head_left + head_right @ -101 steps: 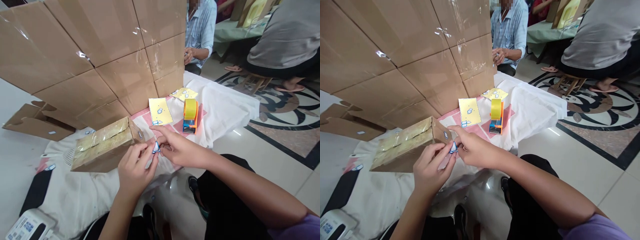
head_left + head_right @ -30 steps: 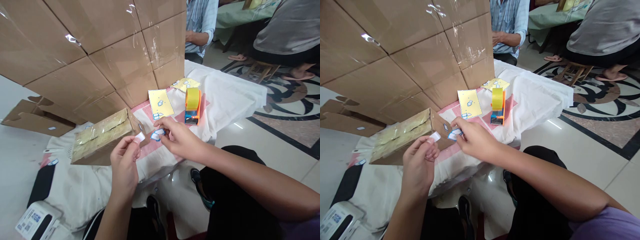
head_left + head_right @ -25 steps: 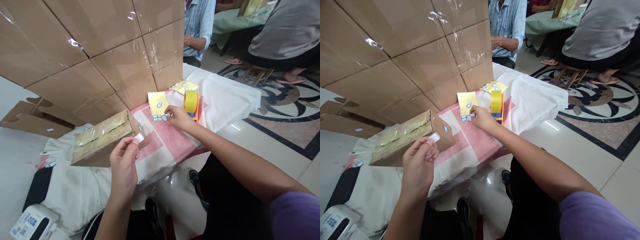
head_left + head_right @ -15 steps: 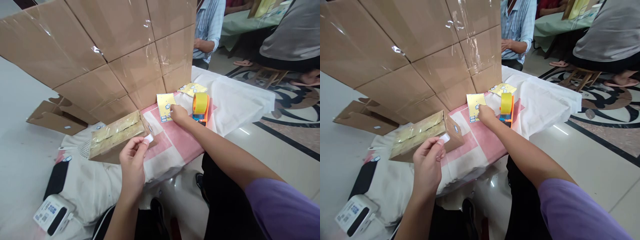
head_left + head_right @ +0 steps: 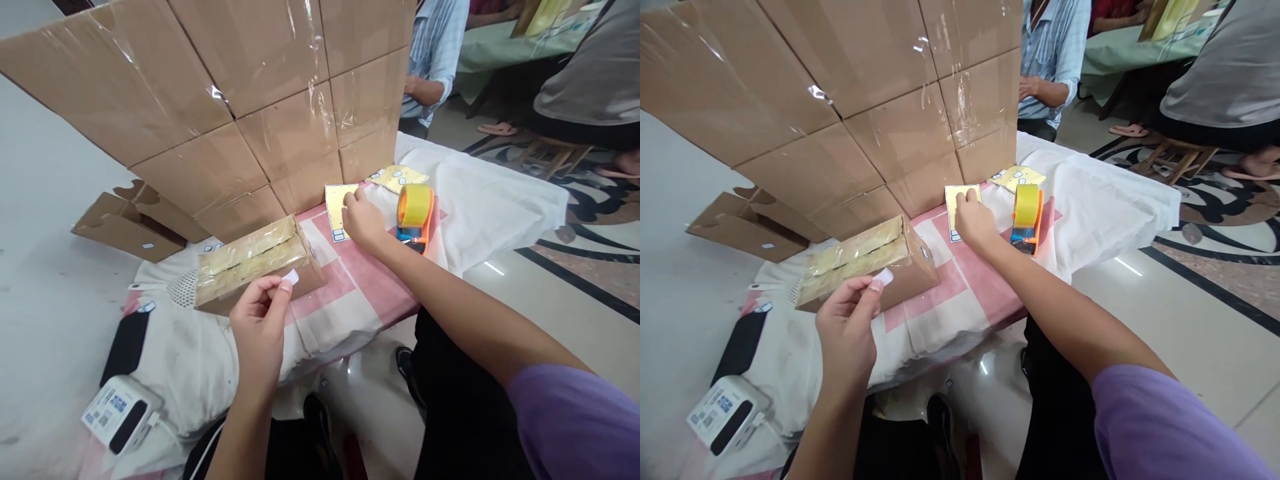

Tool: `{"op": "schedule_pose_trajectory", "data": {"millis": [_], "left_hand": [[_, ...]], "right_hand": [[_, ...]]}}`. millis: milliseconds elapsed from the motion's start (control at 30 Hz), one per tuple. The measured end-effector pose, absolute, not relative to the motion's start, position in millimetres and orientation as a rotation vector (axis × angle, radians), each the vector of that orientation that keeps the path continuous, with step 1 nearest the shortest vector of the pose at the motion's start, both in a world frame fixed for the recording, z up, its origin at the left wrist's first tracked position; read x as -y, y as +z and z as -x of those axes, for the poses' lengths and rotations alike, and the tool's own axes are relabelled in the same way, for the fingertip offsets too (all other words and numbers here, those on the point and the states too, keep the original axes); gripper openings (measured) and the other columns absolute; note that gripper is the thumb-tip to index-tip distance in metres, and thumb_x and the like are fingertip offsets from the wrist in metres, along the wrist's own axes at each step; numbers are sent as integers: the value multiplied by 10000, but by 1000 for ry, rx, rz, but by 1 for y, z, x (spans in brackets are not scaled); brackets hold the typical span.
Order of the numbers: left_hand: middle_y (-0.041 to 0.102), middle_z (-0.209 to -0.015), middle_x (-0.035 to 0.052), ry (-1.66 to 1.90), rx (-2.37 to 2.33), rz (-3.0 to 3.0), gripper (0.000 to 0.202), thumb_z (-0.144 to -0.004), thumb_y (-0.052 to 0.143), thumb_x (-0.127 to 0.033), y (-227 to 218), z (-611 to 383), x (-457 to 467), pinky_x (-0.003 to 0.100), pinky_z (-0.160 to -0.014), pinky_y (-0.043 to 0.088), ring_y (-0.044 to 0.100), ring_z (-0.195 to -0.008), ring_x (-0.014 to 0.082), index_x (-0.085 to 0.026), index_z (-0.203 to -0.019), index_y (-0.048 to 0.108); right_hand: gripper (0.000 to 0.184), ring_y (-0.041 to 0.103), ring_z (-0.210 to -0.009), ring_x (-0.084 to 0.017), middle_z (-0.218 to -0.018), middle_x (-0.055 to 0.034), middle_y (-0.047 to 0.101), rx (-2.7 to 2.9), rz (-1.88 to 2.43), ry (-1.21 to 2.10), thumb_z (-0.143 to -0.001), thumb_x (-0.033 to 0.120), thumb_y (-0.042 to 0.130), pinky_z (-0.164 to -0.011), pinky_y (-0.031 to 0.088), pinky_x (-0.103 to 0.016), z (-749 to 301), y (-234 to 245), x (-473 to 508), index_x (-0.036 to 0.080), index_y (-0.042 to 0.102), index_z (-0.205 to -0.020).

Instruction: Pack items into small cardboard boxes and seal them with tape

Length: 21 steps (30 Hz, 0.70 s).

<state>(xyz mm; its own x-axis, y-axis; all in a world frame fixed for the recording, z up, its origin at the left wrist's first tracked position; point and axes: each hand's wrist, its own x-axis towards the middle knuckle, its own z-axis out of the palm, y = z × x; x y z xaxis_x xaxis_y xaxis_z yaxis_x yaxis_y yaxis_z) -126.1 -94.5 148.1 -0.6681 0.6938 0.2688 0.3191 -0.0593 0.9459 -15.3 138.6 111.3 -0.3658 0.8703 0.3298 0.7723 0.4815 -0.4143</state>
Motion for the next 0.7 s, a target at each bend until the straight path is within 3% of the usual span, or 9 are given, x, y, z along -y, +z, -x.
{"op": "schedule_pose_trajectory", "data": {"millis": [100, 167, 233, 300, 433, 533, 600, 700], "left_hand": [[529, -647, -44, 1776, -2015, -1226, 112, -868, 685, -310, 148, 128, 95, 185, -564, 394, 477, -599, 80, -199, -856, 687], [549, -667, -45, 1751, -2090, -1422, 66, -887, 669, -270, 145, 129, 96, 185, -562, 392, 484, -594, 76, -208, -878, 687], [545, -662, -50, 1651, -2136, -1771, 36, -890, 662, -200, 141, 131, 98, 190, -548, 373, 466, -568, 71, -215, -908, 689], [528, -648, -51, 1483, -2118, -2174, 102, -873, 666, -130, 137, 134, 99, 207, -541, 356, 448, -552, 75, -213, -930, 685], [590, -715, -14, 1207, -2057, -2592, 205, -837, 701, -111, 133, 141, 97, 261, -612, 407, 528, -632, 126, -216, -1011, 673], [676, -945, 59, 1160, -2294, -2605, 271, -804, 763, -217, 134, 149, 91, 374, -827, 462, 617, -862, 223, -238, -1064, 687], [671, -1107, 101, 1157, -2536, -2449, 299, -822, 750, -278, 134, 156, 85, 466, -958, 418, 606, -1033, 292, -242, -1113, 692], [633, -1264, 125, 1144, -2705, -2164, 332, -893, 669, -307, 133, 171, 78, 534, -1044, 343, 544, -1207, 350, -245, -1219, 670]], "right_hand": [[196, 557, -754, -180, -874, -80, 627, 2195, 948, 592, -947, 229, 458, -655, 354, -287, 9, 134, -93, 146, 619, -873], [336, 494, -630, -138, -638, -9, 533, 2130, 748, 1081, -965, 311, 437, -623, 345, -269, 2, 146, -59, 159, 588, -706], [427, 455, -575, -119, -570, 19, 471, 2027, 600, 1557, -977, 398, 407, -590, 338, -260, -5, 154, -30, 163, 592, -671], [379, 436, -568, -108, -570, 34, 450, 1931, 527, 1792, -938, 392, 471, -569, 322, -253, -9, 157, -14, 165, 587, -657], [240, 388, -579, -94, -583, 56, 406, 1893, 523, 1793, -841, 246, 556, -560, 285, -244, -13, 144, -22, 174, 513, -616], [233, 383, -581, -99, -581, 55, 411, 1966, 616, 1573, -863, 208, 500, -570, 270, -250, -14, 126, -51, 177, 489, -633], [247, 393, -584, -105, -572, 50, 420, 2044, 691, 1363, -868, 164, 465, -579, 262, -256, -15, 114, -72, 182, 456, -621], [247, 438, -623, -114, -607, 36, 476, 2111, 684, 1225, -890, 139, 447, -610, 283, -254, -10, 98, -93, 176, 474, -648]]}}
